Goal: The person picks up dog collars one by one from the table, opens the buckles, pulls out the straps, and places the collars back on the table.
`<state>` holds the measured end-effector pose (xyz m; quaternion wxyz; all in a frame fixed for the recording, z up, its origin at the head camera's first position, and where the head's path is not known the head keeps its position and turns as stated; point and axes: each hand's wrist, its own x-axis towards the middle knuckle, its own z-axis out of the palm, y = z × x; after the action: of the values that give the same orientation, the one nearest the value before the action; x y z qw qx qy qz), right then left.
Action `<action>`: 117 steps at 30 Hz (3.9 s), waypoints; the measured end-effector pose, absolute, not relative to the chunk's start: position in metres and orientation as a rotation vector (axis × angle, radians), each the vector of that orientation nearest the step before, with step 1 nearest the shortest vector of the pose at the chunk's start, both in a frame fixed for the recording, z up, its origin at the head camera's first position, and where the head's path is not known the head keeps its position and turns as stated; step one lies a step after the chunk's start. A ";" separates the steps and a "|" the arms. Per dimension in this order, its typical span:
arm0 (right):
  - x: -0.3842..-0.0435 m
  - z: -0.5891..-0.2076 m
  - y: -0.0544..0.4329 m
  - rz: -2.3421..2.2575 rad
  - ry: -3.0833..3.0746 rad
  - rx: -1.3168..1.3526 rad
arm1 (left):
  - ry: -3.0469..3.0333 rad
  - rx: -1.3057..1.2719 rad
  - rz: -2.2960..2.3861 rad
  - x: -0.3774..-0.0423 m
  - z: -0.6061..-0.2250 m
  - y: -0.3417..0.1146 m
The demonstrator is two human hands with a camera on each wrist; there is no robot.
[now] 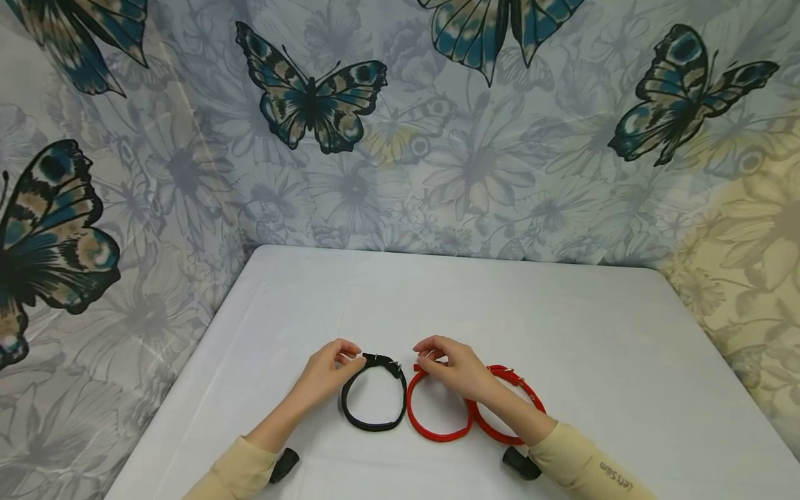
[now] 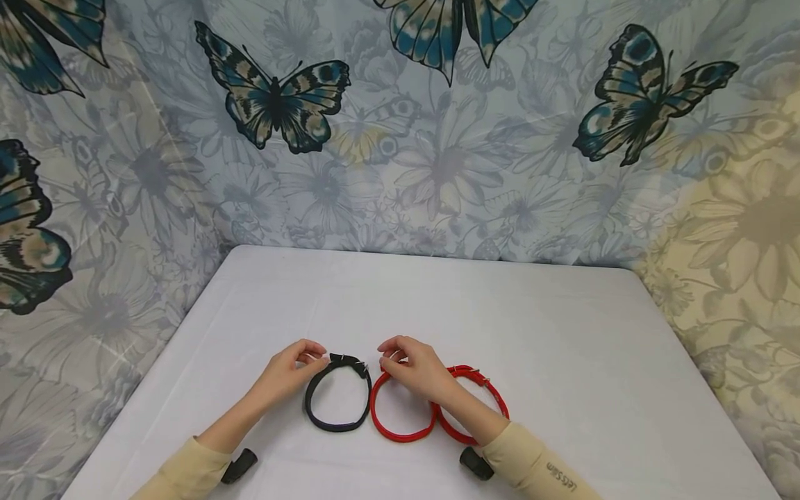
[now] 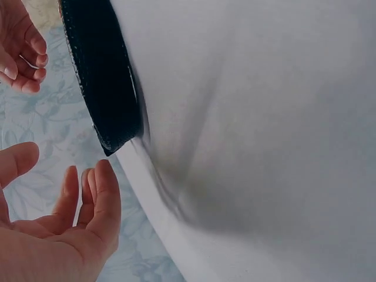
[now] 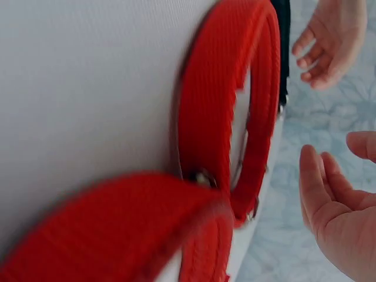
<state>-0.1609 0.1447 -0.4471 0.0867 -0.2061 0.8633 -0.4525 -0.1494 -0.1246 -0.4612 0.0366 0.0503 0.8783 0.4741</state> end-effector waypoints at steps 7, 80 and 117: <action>-0.154 -0.451 0.134 -1.326 2.517 -0.686 | 2.793 0.214 1.354 -0.139 -0.464 -0.127; -0.149 -0.457 0.138 -1.717 1.944 -0.246 | 2.814 0.297 1.707 -0.137 -0.463 -0.119; -0.146 -0.449 0.177 -1.701 2.353 -0.391 | 1.969 0.266 1.833 -0.157 -0.464 -0.090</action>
<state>-0.1461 0.1773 -0.4491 0.1057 -0.1328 0.7986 -0.5774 -0.1572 -0.0901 -0.4637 0.2176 0.0962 0.7110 0.6618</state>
